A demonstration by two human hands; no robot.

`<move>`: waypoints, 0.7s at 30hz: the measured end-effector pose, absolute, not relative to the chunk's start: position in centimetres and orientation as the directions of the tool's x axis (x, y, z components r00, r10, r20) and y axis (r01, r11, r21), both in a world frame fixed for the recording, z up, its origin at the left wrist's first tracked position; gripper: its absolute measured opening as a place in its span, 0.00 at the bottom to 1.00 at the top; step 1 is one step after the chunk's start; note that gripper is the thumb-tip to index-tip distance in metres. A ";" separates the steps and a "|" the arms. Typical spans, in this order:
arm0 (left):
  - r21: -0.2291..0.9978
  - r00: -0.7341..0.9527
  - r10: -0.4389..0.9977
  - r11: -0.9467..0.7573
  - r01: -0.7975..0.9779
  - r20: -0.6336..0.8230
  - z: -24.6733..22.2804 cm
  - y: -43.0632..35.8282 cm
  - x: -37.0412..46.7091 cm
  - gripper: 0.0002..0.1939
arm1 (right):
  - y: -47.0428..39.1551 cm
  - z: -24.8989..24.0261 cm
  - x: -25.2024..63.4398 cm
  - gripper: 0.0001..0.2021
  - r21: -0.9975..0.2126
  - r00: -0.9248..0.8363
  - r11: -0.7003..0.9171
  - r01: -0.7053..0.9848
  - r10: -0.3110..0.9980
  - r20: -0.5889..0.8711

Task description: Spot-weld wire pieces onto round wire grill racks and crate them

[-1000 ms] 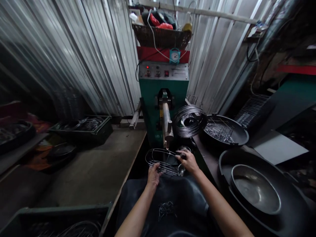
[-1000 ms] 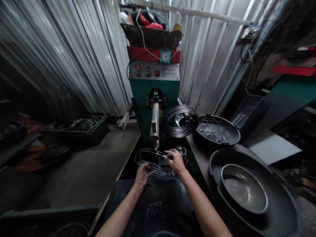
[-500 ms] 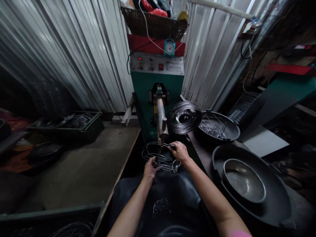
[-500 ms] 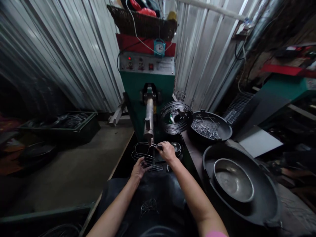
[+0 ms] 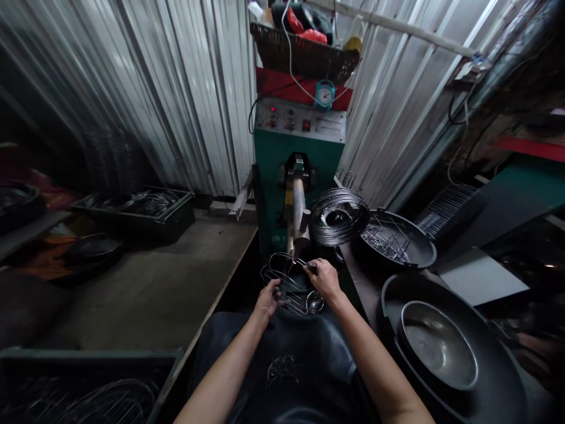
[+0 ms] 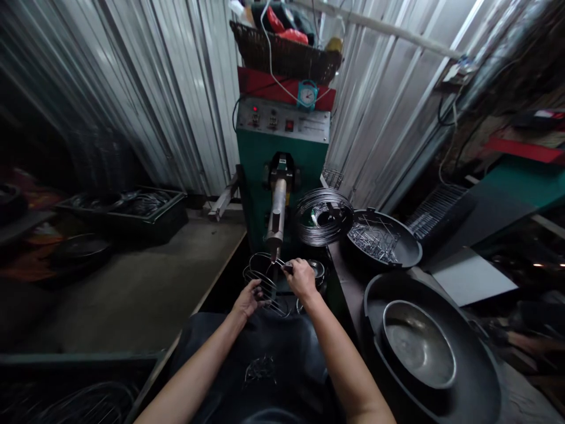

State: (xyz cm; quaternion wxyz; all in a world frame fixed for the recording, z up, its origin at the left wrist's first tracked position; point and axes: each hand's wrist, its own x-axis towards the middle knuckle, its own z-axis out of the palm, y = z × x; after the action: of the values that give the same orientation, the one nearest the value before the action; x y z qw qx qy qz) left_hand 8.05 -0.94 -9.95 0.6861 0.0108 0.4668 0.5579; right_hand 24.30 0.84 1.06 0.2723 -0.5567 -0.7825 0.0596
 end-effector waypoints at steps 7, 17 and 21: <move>0.556 -0.050 0.786 0.388 -0.735 -0.616 -10.3 -0.6 8.0 0.10 | 0.6 1.4 23.9 0.06 -0.369 -0.247 0.370 0.852 0.908 0.340; 0.649 0.043 0.822 0.479 -0.591 -0.567 -10.1 1.9 6.2 0.09 | 0.4 0.9 23.5 0.08 -0.388 -0.237 0.389 0.835 0.892 0.385; 0.643 0.069 0.809 0.513 -0.568 -0.584 -9.7 2.8 5.8 0.07 | -0.3 1.2 23.3 0.08 -0.523 -0.183 0.352 0.776 0.920 0.348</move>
State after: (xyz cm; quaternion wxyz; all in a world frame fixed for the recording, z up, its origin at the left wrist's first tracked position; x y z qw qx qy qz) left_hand 5.82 2.76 -9.73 0.7207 0.1235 0.4872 0.4775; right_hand 23.31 -0.28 1.22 0.3128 -0.5576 -0.7603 0.1148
